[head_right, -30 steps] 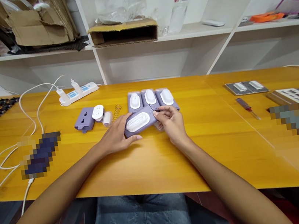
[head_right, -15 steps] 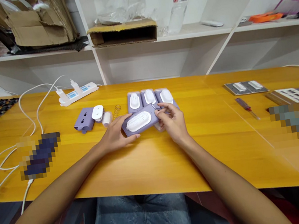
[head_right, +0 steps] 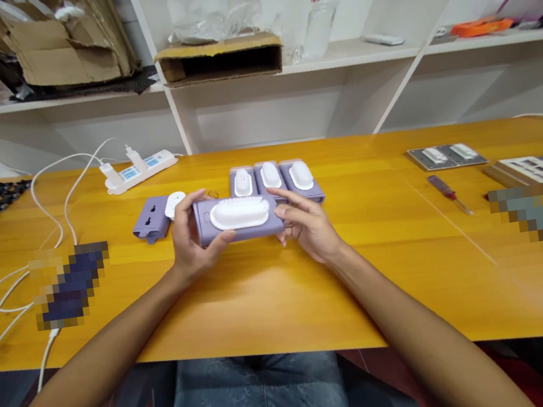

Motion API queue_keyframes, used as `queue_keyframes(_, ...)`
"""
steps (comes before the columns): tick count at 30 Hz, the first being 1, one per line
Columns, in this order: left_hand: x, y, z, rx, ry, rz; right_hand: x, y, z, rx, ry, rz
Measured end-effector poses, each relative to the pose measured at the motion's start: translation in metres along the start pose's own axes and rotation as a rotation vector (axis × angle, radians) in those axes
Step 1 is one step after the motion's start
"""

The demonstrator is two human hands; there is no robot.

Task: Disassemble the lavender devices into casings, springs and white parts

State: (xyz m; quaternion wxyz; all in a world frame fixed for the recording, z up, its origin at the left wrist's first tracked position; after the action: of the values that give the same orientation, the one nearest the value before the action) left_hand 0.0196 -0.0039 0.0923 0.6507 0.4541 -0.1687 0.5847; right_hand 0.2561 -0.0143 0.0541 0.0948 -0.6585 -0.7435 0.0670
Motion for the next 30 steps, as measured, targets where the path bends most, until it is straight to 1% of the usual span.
queue_keyframes(4,0.003,0.012,-0.006,-0.129,0.055,0.125,-0.008,-0.021,0.01,0.116,-0.138,-0.211)
queue_keyframes(7,0.002,0.015,-0.019,-0.245,0.187,0.215,-0.013,-0.035,0.019,0.117,-0.2,-0.374)
queue_keyframes(9,0.0,0.011,-0.031,-0.337,0.293,0.233,-0.016,-0.043,0.026,0.1,-0.224,-0.458)
queue_keyframes(11,-0.003,0.006,-0.04,-0.412,0.365,0.228,-0.016,-0.046,0.033,0.101,-0.235,-0.49)
queue_keyframes(14,-0.006,-0.001,-0.043,-0.474,0.4,0.171,-0.014,-0.047,0.041,0.114,-0.236,-0.475)
queue_keyframes(16,-0.006,-0.007,-0.037,-0.49,0.381,0.11,-0.013,-0.048,0.045,0.125,-0.236,-0.476)
queue_keyframes(19,-0.007,-0.015,-0.021,-0.49,0.307,0.021,-0.014,-0.052,0.047,0.136,-0.226,-0.511)
queue_keyframes(23,-0.008,-0.019,-0.003,-0.459,0.244,-0.042,-0.016,-0.055,0.047,0.111,-0.208,-0.544)
queue_keyframes(26,-0.008,-0.016,0.006,-0.4,0.178,-0.035,-0.017,-0.057,0.045,0.078,-0.198,-0.548)
queue_keyframes(30,-0.011,-0.011,0.01,-0.305,0.062,0.022,-0.022,-0.061,0.037,-0.001,-0.199,-0.547)
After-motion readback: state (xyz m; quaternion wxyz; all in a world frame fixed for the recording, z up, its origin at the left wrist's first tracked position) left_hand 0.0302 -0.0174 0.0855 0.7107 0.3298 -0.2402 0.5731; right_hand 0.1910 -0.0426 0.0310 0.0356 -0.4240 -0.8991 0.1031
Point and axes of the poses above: each hand's wrist, its own x-axis towards the middle knuckle, its own y-axis out of the back of the hand, z = x × y, the point moved 7 cm from there along x, towards the middle knuckle, and after that the axes turned 5 degrees about -z, right-handed, at the moved point
